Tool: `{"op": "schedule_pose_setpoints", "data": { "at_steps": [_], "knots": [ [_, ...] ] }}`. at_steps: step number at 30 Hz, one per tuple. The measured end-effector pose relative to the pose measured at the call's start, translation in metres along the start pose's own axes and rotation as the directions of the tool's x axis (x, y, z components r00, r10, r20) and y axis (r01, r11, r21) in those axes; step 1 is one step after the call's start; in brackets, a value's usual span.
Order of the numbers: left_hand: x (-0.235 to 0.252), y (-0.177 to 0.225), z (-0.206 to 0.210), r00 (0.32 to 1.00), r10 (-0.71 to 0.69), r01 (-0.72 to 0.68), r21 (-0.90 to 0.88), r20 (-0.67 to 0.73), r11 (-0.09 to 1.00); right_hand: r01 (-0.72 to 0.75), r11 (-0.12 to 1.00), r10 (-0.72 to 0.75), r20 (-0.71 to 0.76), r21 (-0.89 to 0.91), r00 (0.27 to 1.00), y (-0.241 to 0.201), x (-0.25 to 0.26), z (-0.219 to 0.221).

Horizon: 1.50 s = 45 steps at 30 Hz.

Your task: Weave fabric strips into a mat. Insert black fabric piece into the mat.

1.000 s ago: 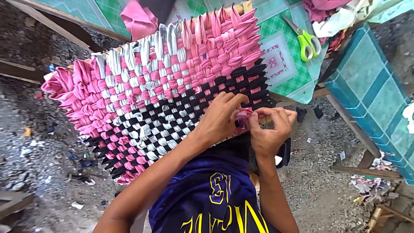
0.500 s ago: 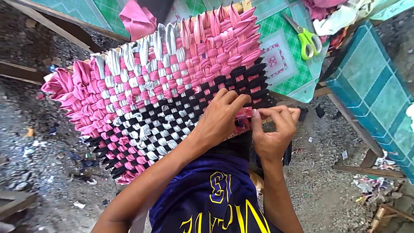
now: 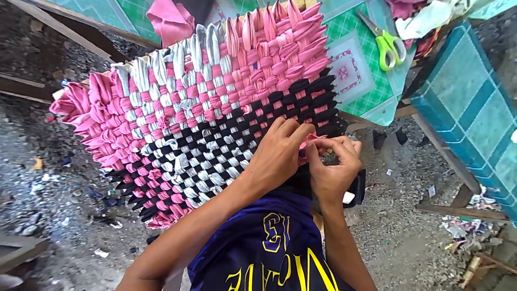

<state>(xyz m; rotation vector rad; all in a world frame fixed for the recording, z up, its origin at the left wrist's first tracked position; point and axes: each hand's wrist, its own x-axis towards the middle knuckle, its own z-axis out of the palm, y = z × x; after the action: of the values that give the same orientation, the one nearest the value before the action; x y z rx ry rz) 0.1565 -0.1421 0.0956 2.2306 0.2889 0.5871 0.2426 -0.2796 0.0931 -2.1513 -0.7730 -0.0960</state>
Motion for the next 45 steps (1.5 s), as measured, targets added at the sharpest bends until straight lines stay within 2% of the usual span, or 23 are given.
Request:
{"op": "schedule_pose_setpoints", "data": {
  "at_steps": [5, 10, 13, 19, 30, 37, 45],
  "knots": [
    [-0.014, 0.009, 0.007, 0.999, -0.024, 0.023, -0.025, -0.034, 0.999, 0.097, 0.995, -0.095, -0.08, 0.025, 0.992, 0.01, -0.012, 0.0],
    [-0.026, 0.01, 0.017, 0.992, 0.004, -0.01, -0.045, -0.126, 0.999, 0.153, 0.983, -0.142, -0.108, 0.102, 0.984, 0.023, -0.025, 0.004],
    [-0.028, 0.007, 0.021, 0.991, 0.013, -0.019, -0.043, -0.135, 0.999, 0.161, 0.986, -0.154, -0.128, 0.049, 0.98, 0.027, -0.027, 0.009],
    [-0.02, -0.006, 0.019, 0.996, -0.012, 0.012, -0.009, -0.091, 1.0, 0.172, 0.981, -0.187, -0.189, -0.095, 0.964, 0.026, -0.019, 0.02],
    [-0.007, -0.014, 0.018, 1.0, 0.01, -0.01, 0.016, 0.0, 1.0, 0.139, 0.984, -0.156, -0.168, -0.111, 0.973, 0.028, -0.012, 0.024],
    [-0.001, -0.014, 0.013, 0.993, -0.038, 0.026, 0.109, 0.11, 0.994, 0.133, 0.986, -0.149, -0.162, -0.105, 0.975, 0.027, -0.012, 0.024],
    [0.004, -0.011, 0.006, 0.987, -0.073, 0.043, 0.205, 0.144, 0.978, 0.131, 0.984, -0.148, -0.149, -0.118, 0.978, 0.027, -0.01, 0.024]
  ]
}}
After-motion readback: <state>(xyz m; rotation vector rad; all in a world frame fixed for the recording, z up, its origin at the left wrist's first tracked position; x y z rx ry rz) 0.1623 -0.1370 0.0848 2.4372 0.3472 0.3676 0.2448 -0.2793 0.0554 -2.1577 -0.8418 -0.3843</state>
